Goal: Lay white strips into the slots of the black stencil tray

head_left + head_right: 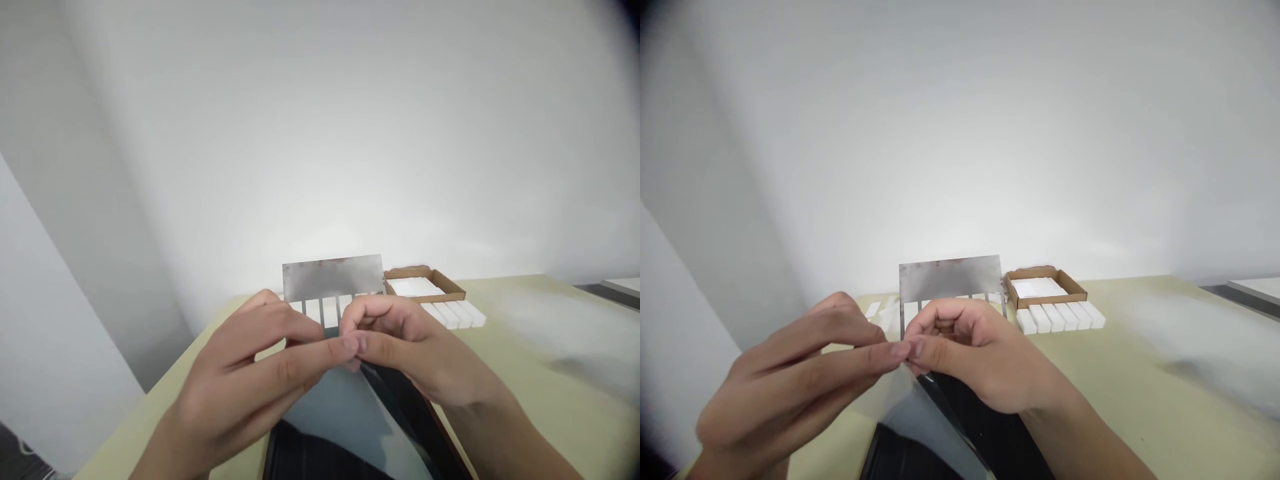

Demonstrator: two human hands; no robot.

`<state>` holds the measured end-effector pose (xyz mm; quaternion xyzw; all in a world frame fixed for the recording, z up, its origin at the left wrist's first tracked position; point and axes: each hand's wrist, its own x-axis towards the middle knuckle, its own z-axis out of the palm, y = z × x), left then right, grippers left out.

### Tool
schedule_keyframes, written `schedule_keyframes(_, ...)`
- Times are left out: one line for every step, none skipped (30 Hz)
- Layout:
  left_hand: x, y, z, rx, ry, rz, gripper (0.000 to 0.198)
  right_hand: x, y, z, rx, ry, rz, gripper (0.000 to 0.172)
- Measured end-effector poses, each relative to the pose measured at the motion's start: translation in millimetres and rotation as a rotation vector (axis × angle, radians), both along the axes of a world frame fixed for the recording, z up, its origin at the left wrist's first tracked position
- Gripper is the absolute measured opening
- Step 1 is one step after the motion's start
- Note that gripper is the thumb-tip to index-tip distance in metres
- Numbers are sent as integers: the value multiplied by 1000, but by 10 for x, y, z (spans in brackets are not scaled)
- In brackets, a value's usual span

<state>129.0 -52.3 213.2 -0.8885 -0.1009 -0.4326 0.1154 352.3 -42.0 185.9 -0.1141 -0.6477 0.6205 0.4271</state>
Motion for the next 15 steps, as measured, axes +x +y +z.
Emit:
schedule_keyframes(-1, -4, 0, 4, -3, -1, 40, 1, -13, 11, 12, -14, -14, 19)
schedule_keyframes(-5, -9, -3, 6, -5, 1, 39, 5, -28, 22, 21, -30, -28, 20)
schedule_keyframes(-11, -15, -8, 5, -6, 6, 38, 14, -45, 33, 32, -50, -46, 20)
schedule_keyframes(-19, -22, -13, 0, -1, 13, 37, 28, -64, 45, 50, -83, -70, 20)
schedule_keyframes(-27, -28, -19, -3, 3, 19, 38, 49, -84, 57, 80, -132, -105, 19)
schedule_keyframes(-37, -32, -24, -4, 5, 22, 39, 76, -105, 69, 126, -191, -151, 17)
schedule_keyframes(-47, -34, -28, -4, 12, 24, 39, 108, -124, 78, 190, -257, -201, 14)
schedule_keyframes(-57, -33, -31, -6, 19, 28, 39, 145, -142, 85, 269, -317, -243, 11)
schedule_keyframes(-68, -30, -34, -5, 24, 35, 39, 183, -157, 89, 348, -369, -272, 9)
schedule_keyframes(-78, -26, -36, -2, 28, 44, 39, 221, -170, 91, 419, -407, -283, 8)
schedule_keyframes(-87, -22, -37, 0, 31, 51, 39, 255, -180, 92, 481, -428, -282, 8)
schedule_keyframes(-93, -19, -37, 2, 36, 55, 39, 285, -189, 93, 530, -437, -274, 8)
schedule_keyframes(-95, -18, -36, 6, 37, 52, 40, 309, -196, 95, 561, -444, -266, 10)
schedule_keyframes(-91, -21, -32, 9, 33, 50, 41, 327, -204, 101, 580, -449, -266, 13)
schedule_keyframes(-82, -26, -28, 12, 21, 62, 40, 340, -211, 109, 590, -454, -270, 15)
